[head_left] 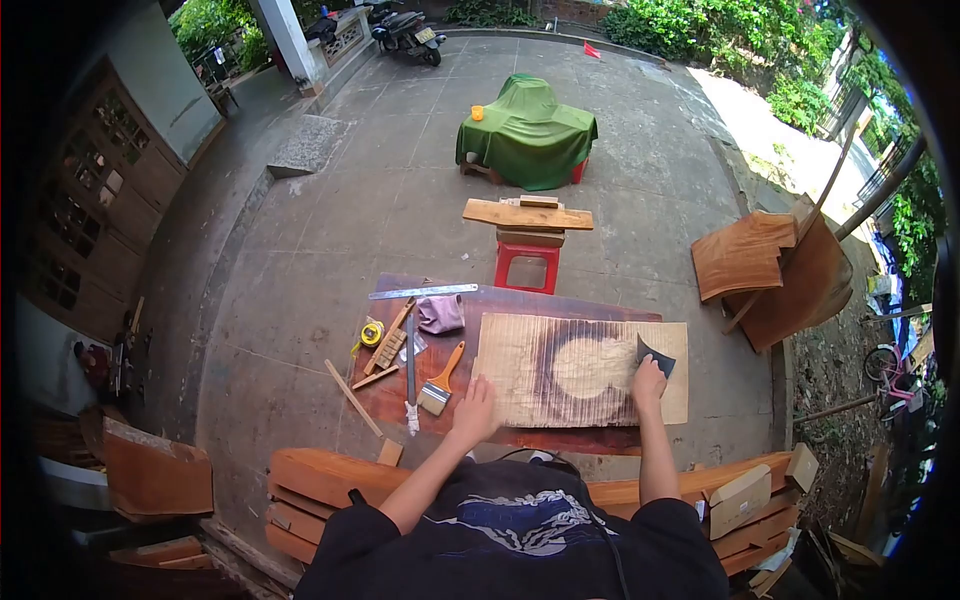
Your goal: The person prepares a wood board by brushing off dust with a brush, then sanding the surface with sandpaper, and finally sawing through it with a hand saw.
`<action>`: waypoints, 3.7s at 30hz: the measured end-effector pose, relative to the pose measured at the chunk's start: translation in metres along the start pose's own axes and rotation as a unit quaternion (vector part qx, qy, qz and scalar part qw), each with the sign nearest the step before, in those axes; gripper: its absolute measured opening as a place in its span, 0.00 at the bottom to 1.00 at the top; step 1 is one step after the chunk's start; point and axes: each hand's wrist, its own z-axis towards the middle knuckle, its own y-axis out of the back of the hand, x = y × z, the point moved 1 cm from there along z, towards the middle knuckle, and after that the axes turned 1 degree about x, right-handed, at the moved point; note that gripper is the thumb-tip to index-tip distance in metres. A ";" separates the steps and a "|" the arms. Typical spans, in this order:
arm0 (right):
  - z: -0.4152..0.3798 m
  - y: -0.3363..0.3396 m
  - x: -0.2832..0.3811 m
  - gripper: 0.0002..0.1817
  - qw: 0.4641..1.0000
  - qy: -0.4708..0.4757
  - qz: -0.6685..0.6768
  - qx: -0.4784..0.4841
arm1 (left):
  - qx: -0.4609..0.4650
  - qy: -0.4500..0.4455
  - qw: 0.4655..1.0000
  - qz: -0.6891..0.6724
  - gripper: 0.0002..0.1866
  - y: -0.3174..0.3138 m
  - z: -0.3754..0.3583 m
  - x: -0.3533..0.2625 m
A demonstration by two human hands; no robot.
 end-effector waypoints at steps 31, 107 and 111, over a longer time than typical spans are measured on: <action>-0.103 0.032 0.070 0.27 0.936 0.293 0.192 -0.038 | 0.026 0.005 1.000 0.014 0.53 -0.001 0.003 0.000; -0.089 0.016 0.033 0.43 0.923 0.289 0.253 0.005 | 0.038 0.007 0.999 0.015 0.60 0.000 0.001 -0.001; -0.080 0.011 0.034 0.39 0.952 0.169 0.250 -0.044 | 0.040 0.015 0.999 0.005 0.59 0.004 0.000 -0.005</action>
